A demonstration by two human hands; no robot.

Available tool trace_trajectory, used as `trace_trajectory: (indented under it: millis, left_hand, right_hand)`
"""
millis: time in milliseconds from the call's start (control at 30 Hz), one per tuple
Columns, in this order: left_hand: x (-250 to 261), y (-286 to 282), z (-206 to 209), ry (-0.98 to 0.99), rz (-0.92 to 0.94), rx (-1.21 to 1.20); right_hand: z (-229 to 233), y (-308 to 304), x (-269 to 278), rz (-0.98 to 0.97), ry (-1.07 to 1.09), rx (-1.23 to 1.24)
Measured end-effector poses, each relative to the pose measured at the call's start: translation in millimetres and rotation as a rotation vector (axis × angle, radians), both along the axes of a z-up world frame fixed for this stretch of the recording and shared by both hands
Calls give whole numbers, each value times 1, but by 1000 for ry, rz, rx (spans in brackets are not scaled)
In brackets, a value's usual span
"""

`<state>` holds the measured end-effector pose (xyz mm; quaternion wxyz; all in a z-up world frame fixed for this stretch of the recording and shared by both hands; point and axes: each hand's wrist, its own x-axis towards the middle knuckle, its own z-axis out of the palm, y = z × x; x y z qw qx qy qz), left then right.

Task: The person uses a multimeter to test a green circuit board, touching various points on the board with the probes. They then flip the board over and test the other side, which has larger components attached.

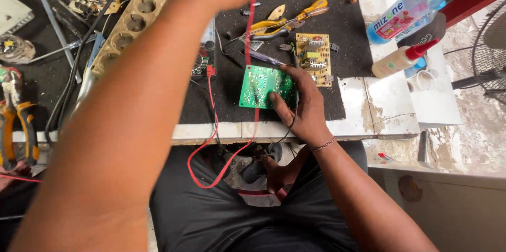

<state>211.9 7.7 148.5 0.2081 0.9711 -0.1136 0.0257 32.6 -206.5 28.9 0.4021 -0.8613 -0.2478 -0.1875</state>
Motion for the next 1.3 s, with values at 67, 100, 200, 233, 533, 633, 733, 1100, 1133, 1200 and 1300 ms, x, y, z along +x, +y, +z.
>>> trace_trajectory:
  millis: [67,100,200,233,533,633,733,1100,1133,1200,1300]
  left_hand:
    - [33,-17,-48,-4,1,24]
    - [44,-25,-64,-122,-91,-150]
    - [33,-38,-65,-163,-159,-295]
    - [22,-37,-55,-88,-125,-259]
    - [21,-19,-71,-293,-189,-246]
    - [-27,15,-52,-447,-17,-197]
    - [-82,59,-47,-229,203,-151]
    - [-137,45,-74,53,328,35]
    - [-136,44,-77,51,342,29]
    - [-132,43,-84,25,357,14]
    - [-132,41,-89,-36,370,-21]
  right_hand:
    - [-1,0,0,-8,0,-5]
    - [0,-1,0,4,-11,-1]
    - [0,0,-1,11,-23,3]
    - [1,2,0,15,-26,8]
    - [-2,0,1,-7,-33,-19]
    - [-3,-1,1,-7,-21,-23]
    - [-1,0,1,-14,-8,-23]
    - [-8,0,5,25,-18,127]
    - [-9,-1,5,28,-12,127]
    - [-7,0,4,32,-11,132]
    - [-7,-1,4,38,-13,138]
